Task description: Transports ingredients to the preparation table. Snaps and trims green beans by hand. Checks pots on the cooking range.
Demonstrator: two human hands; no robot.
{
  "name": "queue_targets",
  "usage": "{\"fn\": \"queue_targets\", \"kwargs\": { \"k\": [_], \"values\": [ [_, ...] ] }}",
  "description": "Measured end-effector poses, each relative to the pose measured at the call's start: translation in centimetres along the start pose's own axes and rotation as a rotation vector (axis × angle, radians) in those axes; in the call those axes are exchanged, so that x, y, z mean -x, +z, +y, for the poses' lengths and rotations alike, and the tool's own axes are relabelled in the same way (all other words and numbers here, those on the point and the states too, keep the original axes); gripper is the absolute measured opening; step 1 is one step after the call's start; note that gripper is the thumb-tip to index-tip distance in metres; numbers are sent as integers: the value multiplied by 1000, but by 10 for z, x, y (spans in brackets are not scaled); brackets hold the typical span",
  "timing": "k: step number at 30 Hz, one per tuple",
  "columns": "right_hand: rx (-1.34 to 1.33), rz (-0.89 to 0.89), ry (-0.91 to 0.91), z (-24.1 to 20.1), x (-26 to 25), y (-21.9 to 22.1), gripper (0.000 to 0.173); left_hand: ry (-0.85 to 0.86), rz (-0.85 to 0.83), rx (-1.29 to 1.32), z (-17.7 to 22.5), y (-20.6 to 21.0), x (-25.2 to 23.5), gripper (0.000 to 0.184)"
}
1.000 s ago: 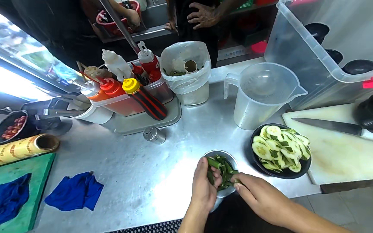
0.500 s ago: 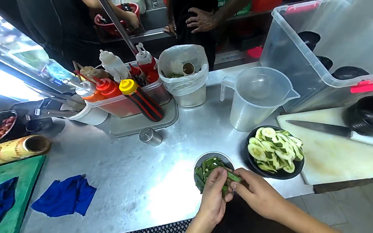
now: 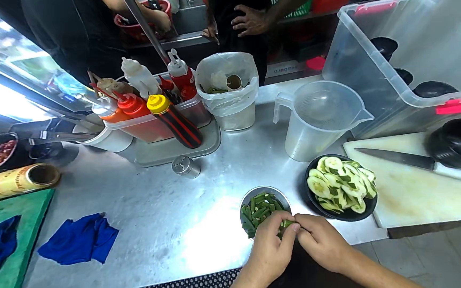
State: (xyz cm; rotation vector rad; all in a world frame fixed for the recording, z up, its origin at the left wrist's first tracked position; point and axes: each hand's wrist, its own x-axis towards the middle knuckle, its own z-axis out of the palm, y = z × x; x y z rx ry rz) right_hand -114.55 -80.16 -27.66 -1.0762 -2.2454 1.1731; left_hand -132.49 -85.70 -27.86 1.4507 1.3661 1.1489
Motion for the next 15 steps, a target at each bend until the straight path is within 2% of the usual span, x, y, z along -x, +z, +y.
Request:
{"fn": "queue_targets", "kwargs": {
  "k": [6,9,11,13,15],
  "values": [
    [-138,-36,44,2,3,1,30,26,-47,-56,-1,2,5,26],
    [-195,-78,113,2,-2,2,30,-64,-12,67,-6,4,4,21],
    [-315,-182,259,0,-6,-1,31,-250,36,307,-12,5,5,19],
    [-480,-276,452,2,-10,-3,36,-464,117,689,-21,2,9,18],
    [-638,-233,609,4,-20,-3,38,-573,206,1065,-34,-9,10,23]
  ]
}}
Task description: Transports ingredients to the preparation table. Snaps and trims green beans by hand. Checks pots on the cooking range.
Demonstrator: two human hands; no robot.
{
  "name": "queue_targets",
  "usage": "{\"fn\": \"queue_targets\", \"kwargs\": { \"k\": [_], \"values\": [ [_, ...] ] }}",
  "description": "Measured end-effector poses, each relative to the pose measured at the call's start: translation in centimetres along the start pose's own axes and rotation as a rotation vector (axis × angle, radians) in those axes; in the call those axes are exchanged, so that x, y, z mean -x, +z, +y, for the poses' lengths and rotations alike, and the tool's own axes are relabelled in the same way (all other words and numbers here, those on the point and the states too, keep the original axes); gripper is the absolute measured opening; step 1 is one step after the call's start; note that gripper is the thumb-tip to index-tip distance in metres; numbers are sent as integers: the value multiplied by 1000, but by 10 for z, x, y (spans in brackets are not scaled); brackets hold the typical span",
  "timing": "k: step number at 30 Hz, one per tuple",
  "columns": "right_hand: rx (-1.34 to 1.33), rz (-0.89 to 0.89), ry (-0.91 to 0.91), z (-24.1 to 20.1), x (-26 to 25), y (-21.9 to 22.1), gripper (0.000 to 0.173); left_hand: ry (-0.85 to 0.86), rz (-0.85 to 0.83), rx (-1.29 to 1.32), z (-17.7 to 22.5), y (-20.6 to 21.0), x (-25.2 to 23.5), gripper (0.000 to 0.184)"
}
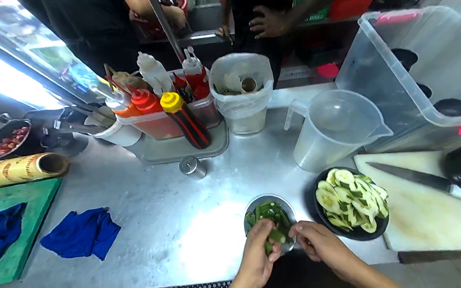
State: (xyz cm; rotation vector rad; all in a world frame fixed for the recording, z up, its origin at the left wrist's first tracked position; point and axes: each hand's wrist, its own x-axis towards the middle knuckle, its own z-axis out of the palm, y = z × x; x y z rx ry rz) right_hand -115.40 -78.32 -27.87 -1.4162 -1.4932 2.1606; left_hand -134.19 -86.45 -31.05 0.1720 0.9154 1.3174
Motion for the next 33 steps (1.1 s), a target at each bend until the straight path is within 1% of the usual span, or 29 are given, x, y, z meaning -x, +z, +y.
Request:
{"fn": "queue_targets", "kwargs": {
  "k": [2,3,5,7,9,10,11,12,14,15,16,17,18,20,22,24,25,27,29,30,32,33],
  "values": [
    [-86,61,52,-21,-13,-3,33,-27,-18,289,6,-17,-3,30],
    [-120,73,25,-43,-19,-4,31,-23,-32,395,9,-24,-3,28],
    [-220,92,-132,-106,-30,-2,30,11,-67,511,15,-35,-4,19],
    [-318,107,-351,-179,-45,-1,31,47,-95,531,21,-43,-7,14],
    [-402,147,-536,-243,-67,-3,35,73,-37,411,31,-44,-10,14],
    [-428,185,-578,-266,-79,-5,35,99,18,265,37,-43,-12,13],
    [-436,236,-588,-280,-89,-7,34,131,89,64,45,-42,-15,13],
    [-417,274,-588,-285,-95,-9,33,156,162,-189,54,-42,-20,14],
    [-326,279,-587,-268,-101,-8,33,135,273,-777,68,-47,-33,17],
    [-276,264,-566,-250,-102,-4,30,72,312,-1067,72,-48,-41,20],
    [-234,240,-524,-227,-101,1,29,-24,338,-1298,76,-45,-49,26],
    [-199,209,-461,-200,-99,6,27,-138,341,-1469,78,-38,-56,35],
    [-174,179,-389,-173,-95,11,27,-247,327,-1597,80,-28,-63,43],
    [-148,132,-261,-124,-83,14,26,-411,295,-1774,79,-7,-75,52],
    [-128,138,-161,-89,-71,8,25,-479,250,-1856,74,7,-83,51],
    [-119,157,-124,-65,-56,-2,24,-506,199,-1878,71,9,-91,48],
    [-118,173,-119,-55,-49,-7,23,-491,180,-1862,70,4,-95,46],
    [-111,212,-111,-39,-38,-14,24,-397,148,-1715,72,-12,-97,41],
    [-100,229,-97,-27,-33,-13,22,-279,118,-1441,78,-21,-89,36],
    [-77,217,-85,-22,-33,-11,22,-228,103,-1251,80,-21,-82,31],
    [3,142,-52,-17,-35,-1,25,-167,45,-847,82,-13,-65,23],
    [29,87,-47,-17,-36,5,29,-141,13,-708,80,-8,-58,22]
  ]
}}
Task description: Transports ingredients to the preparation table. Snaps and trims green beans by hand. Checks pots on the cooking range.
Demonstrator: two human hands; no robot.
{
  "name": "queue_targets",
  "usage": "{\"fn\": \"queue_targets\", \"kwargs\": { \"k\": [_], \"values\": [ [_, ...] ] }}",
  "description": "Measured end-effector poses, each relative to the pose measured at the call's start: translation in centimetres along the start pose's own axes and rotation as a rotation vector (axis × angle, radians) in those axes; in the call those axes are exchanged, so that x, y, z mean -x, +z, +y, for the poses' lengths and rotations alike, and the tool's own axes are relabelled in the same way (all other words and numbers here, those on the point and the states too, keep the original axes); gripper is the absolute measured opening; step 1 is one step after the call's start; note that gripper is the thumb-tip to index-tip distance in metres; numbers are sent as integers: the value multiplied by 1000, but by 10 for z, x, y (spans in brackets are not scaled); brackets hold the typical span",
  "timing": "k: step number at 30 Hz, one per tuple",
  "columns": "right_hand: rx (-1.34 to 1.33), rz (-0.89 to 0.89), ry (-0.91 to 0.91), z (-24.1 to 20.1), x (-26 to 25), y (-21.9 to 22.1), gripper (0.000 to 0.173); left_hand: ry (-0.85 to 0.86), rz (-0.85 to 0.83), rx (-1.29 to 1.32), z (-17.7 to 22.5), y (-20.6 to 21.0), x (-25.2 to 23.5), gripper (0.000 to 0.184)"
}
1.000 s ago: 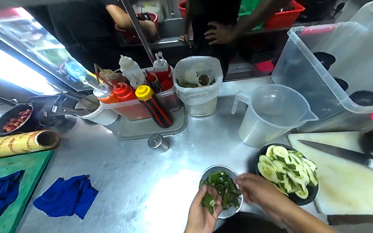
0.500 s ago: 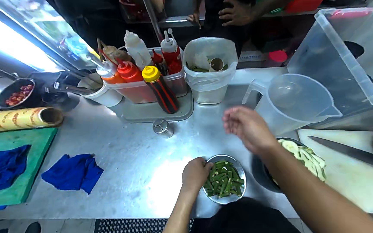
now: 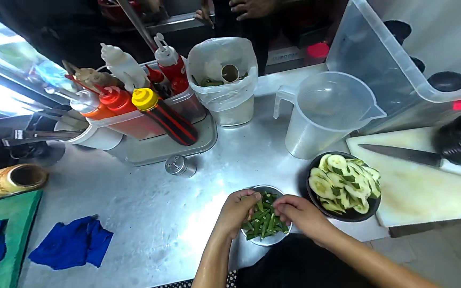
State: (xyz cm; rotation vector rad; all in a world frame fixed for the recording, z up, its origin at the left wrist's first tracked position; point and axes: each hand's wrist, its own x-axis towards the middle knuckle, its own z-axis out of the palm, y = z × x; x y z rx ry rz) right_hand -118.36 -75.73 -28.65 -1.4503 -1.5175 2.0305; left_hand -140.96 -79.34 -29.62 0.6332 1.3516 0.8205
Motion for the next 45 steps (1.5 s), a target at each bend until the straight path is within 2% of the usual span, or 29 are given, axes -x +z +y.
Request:
{"fn": "queue_targets", "kwargs": {
  "k": [3,6,9,15,22,26,28,31,37,42,45],
  "values": [
    [-78,-144,-46,-1,-1,16,32,115,-29,166,-3,13,15,23],
    [-146,-189,-95,-5,-1,21,29,213,38,206,-10,23,24,22],
    [-110,-131,-108,-6,4,25,28,288,59,222,-19,28,30,23],
    [-233,7,-145,0,9,30,27,409,52,170,-28,46,32,24],
    [-263,-14,-161,0,9,27,29,447,90,250,-38,61,30,27],
    [-203,-159,-98,-2,3,14,32,370,115,566,-39,42,30,28],
    [-82,-105,-98,1,-4,7,36,352,120,744,-38,18,31,33],
    [358,-19,-102,3,-19,0,28,369,53,951,-46,-18,38,28],
    [1177,-184,-425,1,-64,23,35,358,-20,911,-63,-34,44,28],
    [1334,-344,-512,0,-97,23,22,285,125,827,-63,-21,41,24],
    [1295,-315,-619,7,-98,20,19,242,228,641,-64,-15,38,20]
  ]
}}
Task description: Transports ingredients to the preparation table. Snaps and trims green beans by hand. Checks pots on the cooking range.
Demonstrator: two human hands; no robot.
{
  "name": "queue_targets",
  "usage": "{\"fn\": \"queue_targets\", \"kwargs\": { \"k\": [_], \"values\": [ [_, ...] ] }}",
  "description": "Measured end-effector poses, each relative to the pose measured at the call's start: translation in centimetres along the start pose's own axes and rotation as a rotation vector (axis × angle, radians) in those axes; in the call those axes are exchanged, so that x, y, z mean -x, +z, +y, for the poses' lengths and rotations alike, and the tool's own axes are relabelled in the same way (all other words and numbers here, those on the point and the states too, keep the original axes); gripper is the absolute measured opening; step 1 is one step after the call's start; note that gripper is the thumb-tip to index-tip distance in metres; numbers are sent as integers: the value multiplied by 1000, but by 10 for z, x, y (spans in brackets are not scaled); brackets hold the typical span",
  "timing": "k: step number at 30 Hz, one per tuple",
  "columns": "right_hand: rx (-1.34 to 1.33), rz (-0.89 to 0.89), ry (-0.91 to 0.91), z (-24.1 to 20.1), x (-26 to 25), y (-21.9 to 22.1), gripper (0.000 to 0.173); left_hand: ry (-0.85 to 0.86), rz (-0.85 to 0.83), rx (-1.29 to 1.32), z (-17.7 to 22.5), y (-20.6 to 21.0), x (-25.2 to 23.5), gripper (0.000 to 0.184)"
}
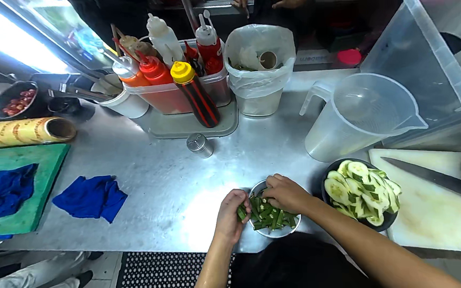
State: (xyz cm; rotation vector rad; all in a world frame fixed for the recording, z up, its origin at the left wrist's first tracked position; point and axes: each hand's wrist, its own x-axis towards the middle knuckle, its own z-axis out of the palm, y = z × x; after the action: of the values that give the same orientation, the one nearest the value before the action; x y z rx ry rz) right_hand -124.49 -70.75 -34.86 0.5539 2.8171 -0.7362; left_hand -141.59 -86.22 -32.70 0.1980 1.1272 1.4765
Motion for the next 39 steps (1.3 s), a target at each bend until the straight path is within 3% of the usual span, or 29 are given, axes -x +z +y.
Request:
{"fn": "queue_targets", "kwargs": {
  "k": [3,7,10,13,25,29,33,36,39],
  "values": [
    [-136,102,23,-1,10,-1,23,27,69,-237,-7,6,-3,14],
    [-564,32,125,-15,33,-21,32,9,-29,-438,-10,21,-1,38],
    [-765,74,180,-25,49,-24,31,15,-97,-393,-13,34,-2,22],
    [-914,90,313,-32,61,-28,28,51,-112,-359,-15,41,-2,19],
    [-698,519,160,-41,76,-4,27,103,-225,-371,-16,50,9,23],
    [-793,613,174,-48,78,-1,27,107,-243,-227,-24,53,12,24],
    [-946,678,29,-52,82,-8,27,-31,-270,187,-31,53,14,22],
    [-1143,532,53,-53,87,-17,32,-124,-322,442,-33,45,11,20],
    [-1486,381,206,-51,88,-14,36,-168,-365,614,-27,38,8,25]
  ]
}}
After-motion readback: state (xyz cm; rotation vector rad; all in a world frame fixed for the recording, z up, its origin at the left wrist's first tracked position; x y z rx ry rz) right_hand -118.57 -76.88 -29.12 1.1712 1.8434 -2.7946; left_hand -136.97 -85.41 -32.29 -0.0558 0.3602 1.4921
